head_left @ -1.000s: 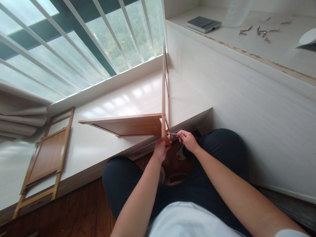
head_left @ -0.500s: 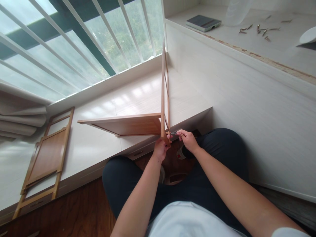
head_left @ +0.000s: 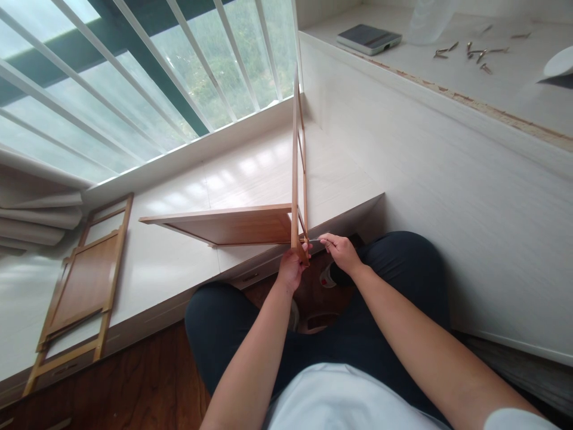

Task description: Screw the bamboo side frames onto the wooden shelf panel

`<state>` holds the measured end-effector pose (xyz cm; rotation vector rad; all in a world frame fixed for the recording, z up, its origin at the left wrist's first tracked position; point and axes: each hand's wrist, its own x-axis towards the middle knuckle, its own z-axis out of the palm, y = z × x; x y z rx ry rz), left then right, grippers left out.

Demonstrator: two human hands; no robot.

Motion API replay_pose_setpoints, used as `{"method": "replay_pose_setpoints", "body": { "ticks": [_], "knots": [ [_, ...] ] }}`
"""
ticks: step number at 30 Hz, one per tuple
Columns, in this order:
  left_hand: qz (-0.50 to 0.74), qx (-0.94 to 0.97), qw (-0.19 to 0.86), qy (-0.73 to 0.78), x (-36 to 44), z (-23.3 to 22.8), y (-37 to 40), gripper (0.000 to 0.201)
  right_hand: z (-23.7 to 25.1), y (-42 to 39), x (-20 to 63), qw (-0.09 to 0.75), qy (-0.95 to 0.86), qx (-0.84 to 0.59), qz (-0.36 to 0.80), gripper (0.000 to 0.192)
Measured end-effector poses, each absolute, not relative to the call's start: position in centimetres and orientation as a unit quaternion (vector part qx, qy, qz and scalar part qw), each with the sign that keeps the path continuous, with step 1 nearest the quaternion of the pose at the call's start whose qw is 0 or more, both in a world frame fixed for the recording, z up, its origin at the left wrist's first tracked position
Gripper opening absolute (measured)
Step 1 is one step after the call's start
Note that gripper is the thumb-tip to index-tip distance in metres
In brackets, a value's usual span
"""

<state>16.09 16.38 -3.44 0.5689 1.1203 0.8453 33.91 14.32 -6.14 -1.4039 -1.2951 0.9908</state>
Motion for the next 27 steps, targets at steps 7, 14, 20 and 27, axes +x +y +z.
{"method": "replay_pose_setpoints", "body": {
  "ticks": [7,14,20,27],
  "knots": [
    [0.386,0.255,0.728,0.506,16.09,-3.72,16.41,0.045,-6.00,14.83,33.06,0.464,-0.431,-0.546,0.549,0.042],
    [0.383,0.265,0.727,0.506,15.95,-3.93,16.39,0.047,-5.40,14.91,33.44,0.441,-0.362,-0.514,0.640,0.042],
    [0.380,0.266,0.728,0.505,16.01,-3.85,16.47,0.044,-5.85,14.95,33.74,0.467,-0.381,-0.543,0.584,0.040],
    [0.383,0.263,0.730,0.502,16.02,-3.77,16.42,0.049,-6.03,14.41,33.90,0.460,-0.480,-0.564,0.489,0.033]
  ]
}}
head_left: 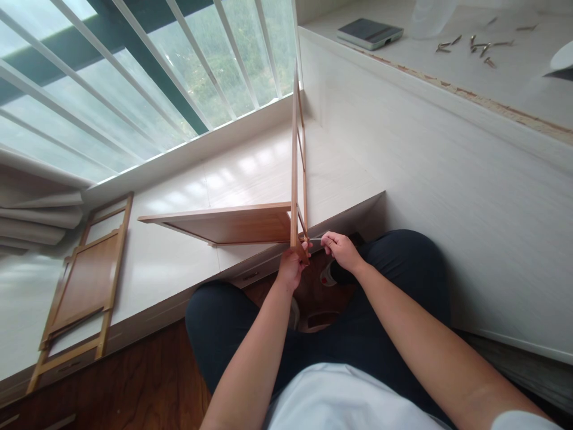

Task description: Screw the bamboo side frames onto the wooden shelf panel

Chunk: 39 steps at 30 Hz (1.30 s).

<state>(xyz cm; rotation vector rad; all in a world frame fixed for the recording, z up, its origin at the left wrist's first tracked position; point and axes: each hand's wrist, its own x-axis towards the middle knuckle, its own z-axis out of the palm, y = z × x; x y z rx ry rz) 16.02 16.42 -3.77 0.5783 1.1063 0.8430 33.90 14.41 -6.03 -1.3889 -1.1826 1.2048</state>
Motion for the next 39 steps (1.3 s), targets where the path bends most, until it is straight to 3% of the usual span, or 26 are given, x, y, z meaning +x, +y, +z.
{"method": "replay_pose_setpoints", "body": {
  "ticks": [23,39],
  "knots": [
    [0.380,0.260,0.729,0.507,16.0,-3.7,16.5,0.050,-6.0,14.3,34.2,0.456,-0.569,-0.576,0.370,0.025],
    [0.381,0.264,0.724,0.511,16.1,-3.8,16.5,0.053,-5.6,15.1,33.2,0.442,-0.379,-0.520,0.625,0.037]
  ]
}}
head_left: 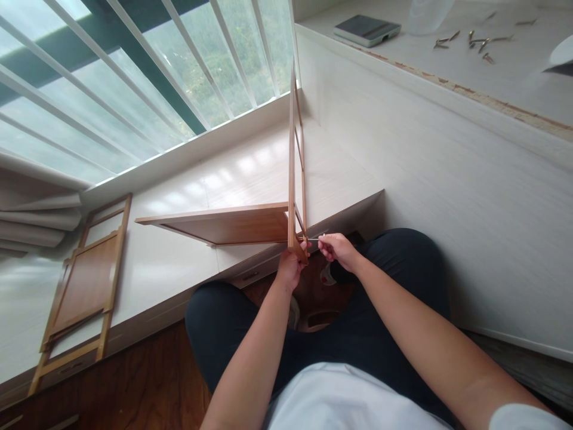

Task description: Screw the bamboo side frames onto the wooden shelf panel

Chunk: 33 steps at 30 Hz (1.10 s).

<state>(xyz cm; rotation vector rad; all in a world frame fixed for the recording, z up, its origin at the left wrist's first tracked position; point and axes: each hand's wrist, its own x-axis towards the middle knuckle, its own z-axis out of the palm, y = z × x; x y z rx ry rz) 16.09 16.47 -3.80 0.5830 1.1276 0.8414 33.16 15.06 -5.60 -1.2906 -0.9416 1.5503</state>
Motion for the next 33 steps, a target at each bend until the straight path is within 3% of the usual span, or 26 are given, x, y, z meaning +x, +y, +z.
{"method": "replay_pose_setpoints", "body": {
  "ticks": [33],
  "knots": [
    [0.377,0.275,0.723,0.509,16.1,-3.9,16.5,0.052,-5.4,14.2,34.2,0.449,-0.573,-0.574,0.375,0.029]
  ]
}}
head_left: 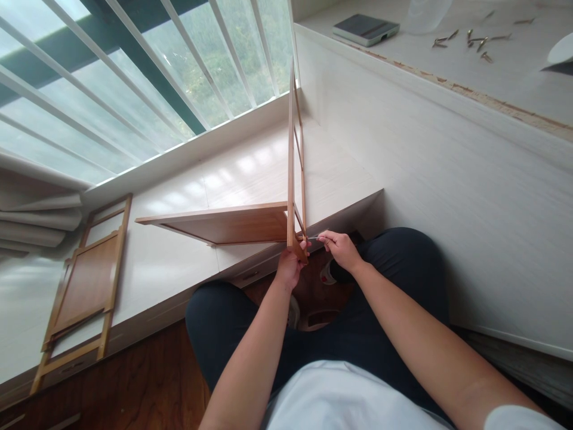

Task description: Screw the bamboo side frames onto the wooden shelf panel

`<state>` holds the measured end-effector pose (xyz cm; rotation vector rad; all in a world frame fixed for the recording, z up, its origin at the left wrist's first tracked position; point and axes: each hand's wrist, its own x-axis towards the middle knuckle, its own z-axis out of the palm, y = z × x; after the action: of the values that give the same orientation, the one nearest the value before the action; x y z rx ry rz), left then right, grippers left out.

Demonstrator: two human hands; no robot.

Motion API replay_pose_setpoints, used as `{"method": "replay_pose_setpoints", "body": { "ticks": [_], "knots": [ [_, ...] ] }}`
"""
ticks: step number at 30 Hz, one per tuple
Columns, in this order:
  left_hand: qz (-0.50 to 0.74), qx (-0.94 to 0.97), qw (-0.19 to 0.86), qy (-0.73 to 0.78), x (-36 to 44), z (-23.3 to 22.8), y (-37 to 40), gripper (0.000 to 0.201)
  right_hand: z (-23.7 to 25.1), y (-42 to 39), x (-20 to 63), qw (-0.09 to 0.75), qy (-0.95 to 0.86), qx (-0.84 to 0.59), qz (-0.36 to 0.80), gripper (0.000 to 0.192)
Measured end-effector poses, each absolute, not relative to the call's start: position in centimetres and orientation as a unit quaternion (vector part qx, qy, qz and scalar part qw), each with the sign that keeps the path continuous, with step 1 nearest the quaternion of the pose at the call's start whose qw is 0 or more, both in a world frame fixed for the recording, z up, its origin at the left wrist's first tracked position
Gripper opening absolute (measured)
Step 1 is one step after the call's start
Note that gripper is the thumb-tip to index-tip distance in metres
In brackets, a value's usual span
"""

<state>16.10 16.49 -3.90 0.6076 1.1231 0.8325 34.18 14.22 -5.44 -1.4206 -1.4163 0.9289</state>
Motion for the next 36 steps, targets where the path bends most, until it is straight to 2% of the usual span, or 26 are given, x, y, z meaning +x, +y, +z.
{"method": "replay_pose_setpoints", "body": {
  "ticks": [25,30,36],
  "knots": [
    [0.381,0.267,0.724,0.510,16.1,-3.8,16.4,0.050,-5.8,14.0,34.0,0.455,-0.557,-0.577,0.386,0.030],
    [0.383,0.268,0.727,0.503,16.0,-3.9,16.4,0.049,-5.4,14.2,33.8,0.465,-0.518,-0.569,0.438,0.032],
    [0.380,0.271,0.726,0.504,16.1,-3.8,16.4,0.048,-5.7,14.8,33.0,0.460,-0.419,-0.540,0.567,0.041]
  ]
}}
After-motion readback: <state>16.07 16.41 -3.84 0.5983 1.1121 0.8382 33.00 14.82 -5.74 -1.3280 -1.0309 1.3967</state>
